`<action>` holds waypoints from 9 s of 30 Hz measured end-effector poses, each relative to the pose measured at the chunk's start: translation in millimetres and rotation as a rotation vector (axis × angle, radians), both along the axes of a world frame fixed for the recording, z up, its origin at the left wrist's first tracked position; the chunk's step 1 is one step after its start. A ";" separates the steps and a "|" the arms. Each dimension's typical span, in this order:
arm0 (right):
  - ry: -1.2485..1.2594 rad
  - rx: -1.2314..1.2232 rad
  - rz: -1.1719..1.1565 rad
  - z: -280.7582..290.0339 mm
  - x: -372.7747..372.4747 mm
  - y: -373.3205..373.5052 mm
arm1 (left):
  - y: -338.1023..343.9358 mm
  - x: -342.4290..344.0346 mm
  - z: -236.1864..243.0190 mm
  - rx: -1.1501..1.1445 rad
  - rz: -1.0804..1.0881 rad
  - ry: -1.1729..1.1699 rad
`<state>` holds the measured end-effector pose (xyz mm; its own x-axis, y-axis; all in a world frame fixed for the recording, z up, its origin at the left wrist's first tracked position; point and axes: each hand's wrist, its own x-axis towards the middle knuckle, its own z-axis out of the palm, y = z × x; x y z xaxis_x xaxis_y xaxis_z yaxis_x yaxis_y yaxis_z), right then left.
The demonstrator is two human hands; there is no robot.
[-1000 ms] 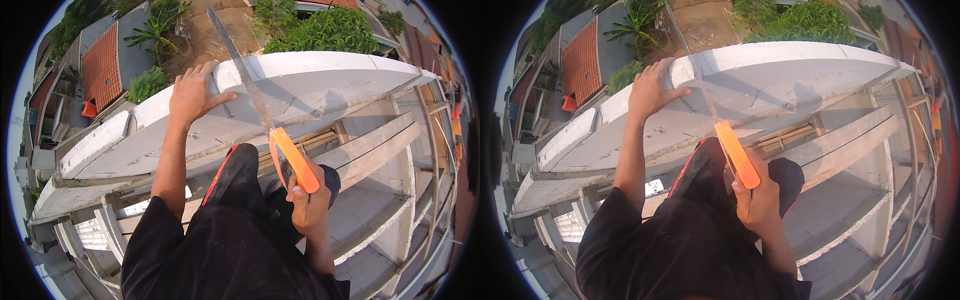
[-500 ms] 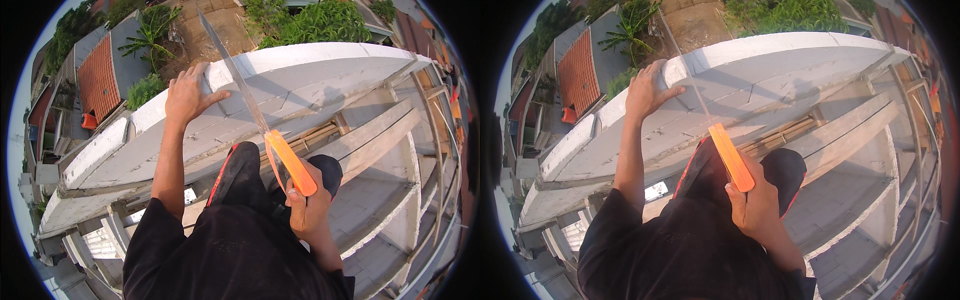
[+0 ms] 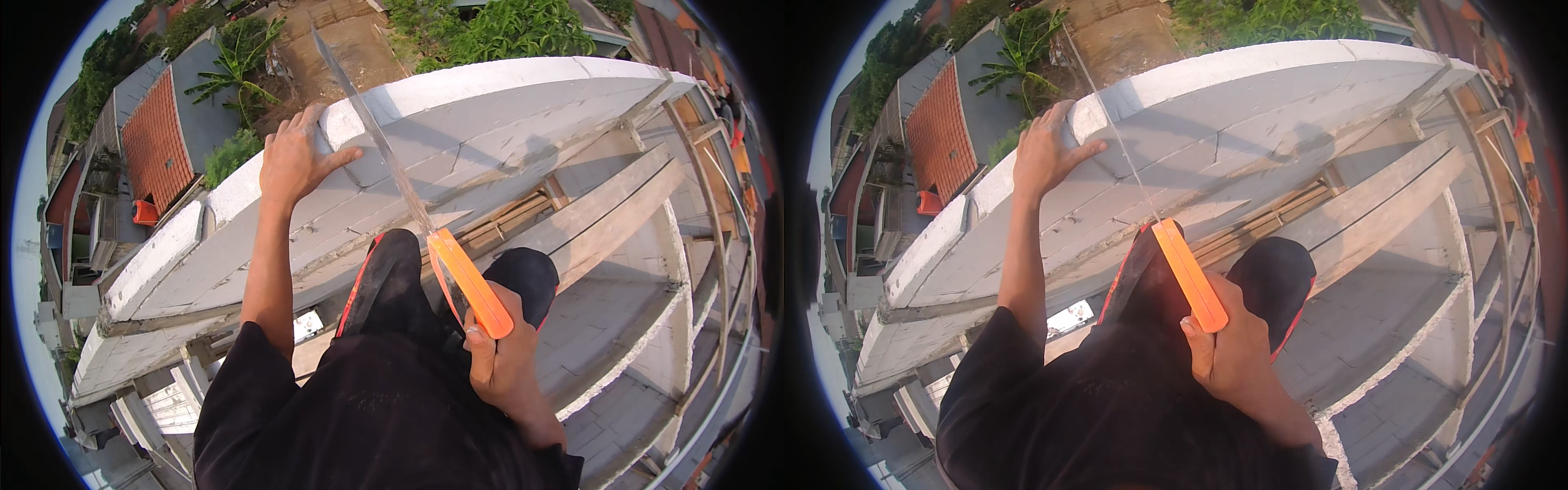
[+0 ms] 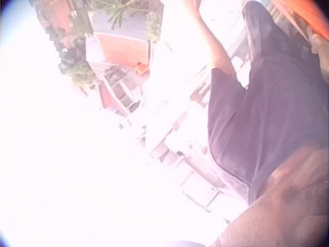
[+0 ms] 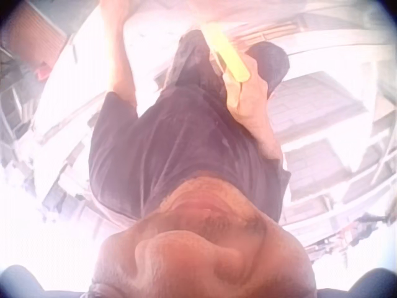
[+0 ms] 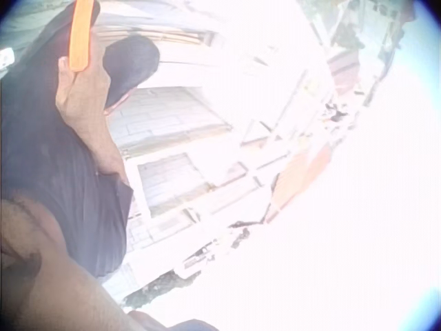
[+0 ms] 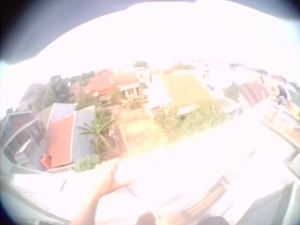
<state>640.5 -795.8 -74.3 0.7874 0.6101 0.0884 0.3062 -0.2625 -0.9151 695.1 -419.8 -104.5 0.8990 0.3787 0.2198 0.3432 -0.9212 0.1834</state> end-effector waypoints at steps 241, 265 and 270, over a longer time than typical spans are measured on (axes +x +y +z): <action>0.016 -0.076 -0.020 35.2 -24.4 -30.0 | 5.8 15.9 -11.3 0.041 -0.036 0.011; -0.057 -0.091 -0.020 19.6 -33.3 -43.9 | 5.4 13.5 -8.7 0.018 -0.040 -0.013; -0.015 -0.019 -0.048 7.8 26.7 43.7 | 4.7 16.2 -4.8 0.007 -0.047 0.031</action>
